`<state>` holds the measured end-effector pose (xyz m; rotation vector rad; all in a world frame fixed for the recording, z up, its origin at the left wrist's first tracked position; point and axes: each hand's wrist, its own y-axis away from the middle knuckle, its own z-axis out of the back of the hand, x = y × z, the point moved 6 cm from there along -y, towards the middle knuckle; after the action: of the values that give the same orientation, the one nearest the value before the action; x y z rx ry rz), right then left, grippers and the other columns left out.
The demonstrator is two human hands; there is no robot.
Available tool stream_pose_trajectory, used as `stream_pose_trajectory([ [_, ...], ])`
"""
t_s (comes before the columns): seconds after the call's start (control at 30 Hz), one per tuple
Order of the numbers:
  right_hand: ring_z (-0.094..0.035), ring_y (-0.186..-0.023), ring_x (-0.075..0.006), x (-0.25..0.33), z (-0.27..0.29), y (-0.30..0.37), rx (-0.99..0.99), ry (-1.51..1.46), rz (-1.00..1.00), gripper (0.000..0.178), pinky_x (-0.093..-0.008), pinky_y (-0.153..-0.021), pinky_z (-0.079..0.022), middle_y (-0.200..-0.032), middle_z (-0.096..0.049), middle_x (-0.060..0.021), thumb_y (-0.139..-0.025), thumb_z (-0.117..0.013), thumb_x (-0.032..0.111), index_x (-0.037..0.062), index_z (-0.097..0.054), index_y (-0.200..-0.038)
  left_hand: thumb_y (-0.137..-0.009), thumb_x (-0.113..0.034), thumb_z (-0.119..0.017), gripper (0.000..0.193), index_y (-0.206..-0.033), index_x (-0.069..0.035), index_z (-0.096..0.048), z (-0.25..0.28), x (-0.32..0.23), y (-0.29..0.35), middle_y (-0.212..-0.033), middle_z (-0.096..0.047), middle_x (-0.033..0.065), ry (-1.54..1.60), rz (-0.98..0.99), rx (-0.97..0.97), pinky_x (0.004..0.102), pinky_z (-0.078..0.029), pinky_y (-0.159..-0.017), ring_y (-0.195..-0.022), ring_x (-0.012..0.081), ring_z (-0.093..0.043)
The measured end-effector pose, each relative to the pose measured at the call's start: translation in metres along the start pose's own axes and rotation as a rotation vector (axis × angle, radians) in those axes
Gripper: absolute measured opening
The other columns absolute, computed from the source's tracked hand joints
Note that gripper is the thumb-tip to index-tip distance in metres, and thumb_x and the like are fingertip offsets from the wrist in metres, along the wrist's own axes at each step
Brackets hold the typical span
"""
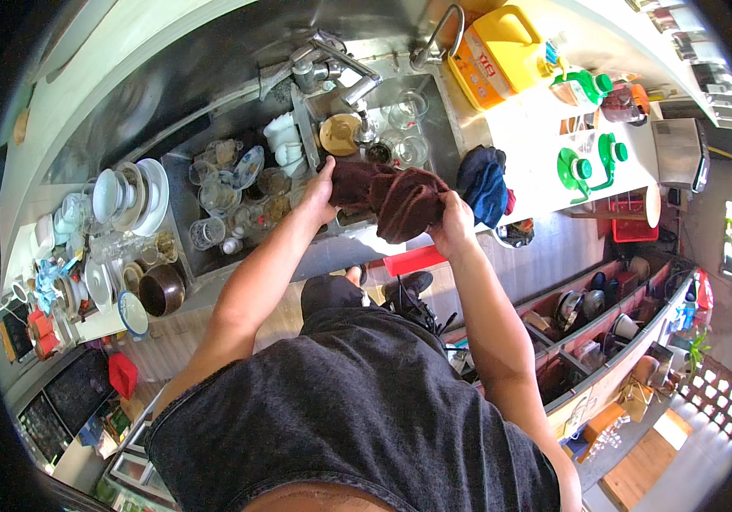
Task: The person rinses a cloth in a sink, carries it to a table, wipes the table, and then mops the floor in a room and hallway using a mop and bucket.
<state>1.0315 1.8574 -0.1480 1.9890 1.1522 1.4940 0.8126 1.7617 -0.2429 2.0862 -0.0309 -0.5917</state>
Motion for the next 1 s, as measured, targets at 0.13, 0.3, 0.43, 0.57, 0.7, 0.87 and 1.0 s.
stream_pose_trajectory([
  [0.13, -0.069, -0.087, -0.0239, 0.011, 0.001, 0.0, 0.002, 0.086, 0.171, 0.036, -0.0411, -0.068, -0.058, -0.106, -0.068, -0.01, -0.095, -0.036, 0.014, 0.0032, -0.059, -0.12, -0.095, -0.049, -0.052, 0.05, -0.116, -0.004, -0.062, -0.012, -0.006, 0.006, -0.117, -0.067, 0.015, 0.09, 0.102, 0.211, 0.051, -0.048, -0.098, -0.105, 0.0319, -0.066],
  [0.3, -0.067, -0.081, -0.0216, 0.001, 0.006, -0.028, 0.025, -0.125, -0.152, 0.032, -0.0336, -0.063, -0.06, -0.101, -0.067, -0.0112, -0.099, -0.034, 0.015, 0.004, -0.059, -0.116, -0.087, -0.028, -0.059, 0.035, -0.109, -0.001, -0.066, -0.013, -0.018, 0.029, -0.113, -0.069, 0.0174, 0.003, 0.169, 0.412, 0.0498, -0.049, -0.097, -0.105, 0.0319, -0.065],
  [0.43, -0.064, -0.068, -0.018, -0.018, 0.01, -0.051, 0.238, -0.457, -0.346, 0.034, -0.0231, -0.049, -0.053, -0.092, -0.066, -0.0089, -0.101, -0.031, 0.023, 0.0097, -0.06, -0.112, -0.07, 0.003, -0.075, 0.086, -0.145, -0.001, -0.034, 0.005, -0.024, 0.047, -0.136, -0.051, 0.0226, -0.492, -0.288, -0.009, 0.0404, -0.043, -0.104, -0.121, 0.0322, -0.054],
  [0.57, -0.065, -0.073, -0.0191, -0.017, -0.023, -0.038, 0.661, -0.454, -0.311, 0.032, -0.0343, -0.062, -0.059, -0.099, -0.067, -0.0115, -0.1, -0.035, 0.023, 0.0067, -0.061, -0.111, -0.074, -0.006, -0.074, 0.078, -0.143, -0.002, -0.039, -0.004, 0.011, 0.058, -0.132, -0.055, 0.0172, -0.844, -0.085, 0.36, 0.0348, -0.045, -0.097, -0.115, 0.0248, -0.056],
  [0.7, -0.066, -0.101, -0.0245, 0.014, -0.05, -0.006, 0.122, 0.081, 0.041, 0.033, -0.0379, -0.092, -0.053, -0.113, -0.067, -0.0134, -0.101, -0.041, 0.023, 0.0002, -0.058, -0.118, -0.072, -0.007, -0.07, 0.076, -0.141, 0.001, -0.041, -0.033, 0.015, 0.091, -0.127, -0.057, 0.013, -0.912, -0.151, 0.638, 0.033, -0.043, -0.1, -0.115, 0.0221, -0.056],
  [0.87, -0.066, -0.102, -0.0295, 0.021, -0.072, 0.021, 0.152, 0.096, 0.146, 0.047, -0.0428, -0.089, -0.055, -0.114, -0.064, -0.0187, -0.104, -0.041, 0.038, -0.0023, -0.054, -0.124, -0.075, -0.003, -0.063, 0.084, -0.15, -0.002, -0.025, -0.068, 0.017, 0.107, -0.136, -0.05, 0.0099, -0.311, -0.312, 0.883, 0.0354, -0.036, -0.108, -0.126, 0.0218, -0.048],
  [1.0, -0.067, -0.099, -0.03, -0.003, -0.082, 0.008, 0.307, -0.083, -0.159, 0.047, -0.0452, -0.086, -0.057, -0.115, -0.065, -0.0177, -0.098, -0.058, 0.037, -0.0015, -0.055, -0.125, -0.091, -0.027, -0.067, 0.047, -0.13, -0.005, -0.053, -0.064, 0.032, 0.067, -0.116, -0.065, 0.0093, -0.071, 0.027, 0.65, 0.0388, -0.054, -0.088, -0.1, 0.0255, -0.066],
])
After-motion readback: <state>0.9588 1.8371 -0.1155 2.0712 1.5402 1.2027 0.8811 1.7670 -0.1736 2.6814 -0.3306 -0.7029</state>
